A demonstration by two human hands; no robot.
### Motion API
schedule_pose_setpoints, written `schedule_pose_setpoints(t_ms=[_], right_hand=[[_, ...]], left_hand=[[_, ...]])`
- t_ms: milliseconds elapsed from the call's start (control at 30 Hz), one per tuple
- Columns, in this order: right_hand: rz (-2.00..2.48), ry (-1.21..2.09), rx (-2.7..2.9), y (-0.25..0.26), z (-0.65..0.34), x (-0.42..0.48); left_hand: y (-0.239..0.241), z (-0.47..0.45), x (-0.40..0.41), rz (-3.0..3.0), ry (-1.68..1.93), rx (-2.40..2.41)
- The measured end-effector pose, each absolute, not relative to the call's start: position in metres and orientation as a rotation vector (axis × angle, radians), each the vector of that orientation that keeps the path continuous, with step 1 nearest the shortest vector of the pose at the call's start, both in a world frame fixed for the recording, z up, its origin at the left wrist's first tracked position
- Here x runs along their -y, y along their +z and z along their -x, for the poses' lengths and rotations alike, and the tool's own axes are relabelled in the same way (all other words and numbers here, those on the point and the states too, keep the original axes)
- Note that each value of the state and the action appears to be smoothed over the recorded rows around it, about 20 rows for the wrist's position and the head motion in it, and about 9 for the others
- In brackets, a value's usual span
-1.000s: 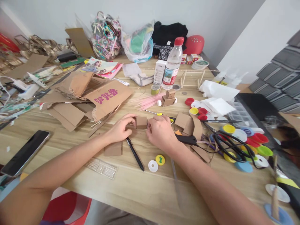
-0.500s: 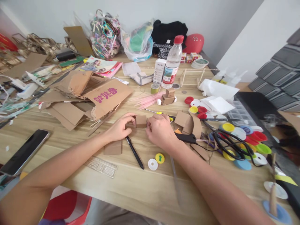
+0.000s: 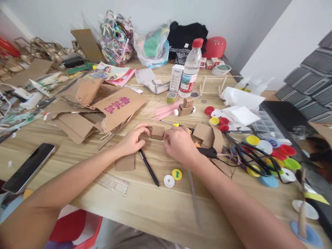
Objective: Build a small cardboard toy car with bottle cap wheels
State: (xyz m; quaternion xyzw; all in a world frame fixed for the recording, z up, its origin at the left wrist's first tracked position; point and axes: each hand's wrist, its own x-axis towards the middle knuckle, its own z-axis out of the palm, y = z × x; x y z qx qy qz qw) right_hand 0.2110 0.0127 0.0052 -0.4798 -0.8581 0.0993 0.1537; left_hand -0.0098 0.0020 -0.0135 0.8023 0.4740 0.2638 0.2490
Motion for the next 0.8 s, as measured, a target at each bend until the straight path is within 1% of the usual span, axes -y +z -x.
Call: schedule_pose_setpoints(t_ms=[267,467,600,800], right_hand=[[1.400,0.259,2.436,0.009,-0.215,-0.013],[1.470,0.211,2.360,0.016,-0.225,-0.017],[1.432,0.181,2.343,0.015,-0.228,-0.020],[1.422,0.240,2.266,0.019,-0.231,-0.020]], left_hand=[[-0.015,0.010,-0.002,-2.227,0.756,-1.340],[-0.017,0.015,-0.004,-2.173,0.961,-1.426],[-0.018,0.017,-0.006,-2.111,1.084,-1.492],[-0.017,0.019,-0.012,-1.820,1.231,-1.424]])
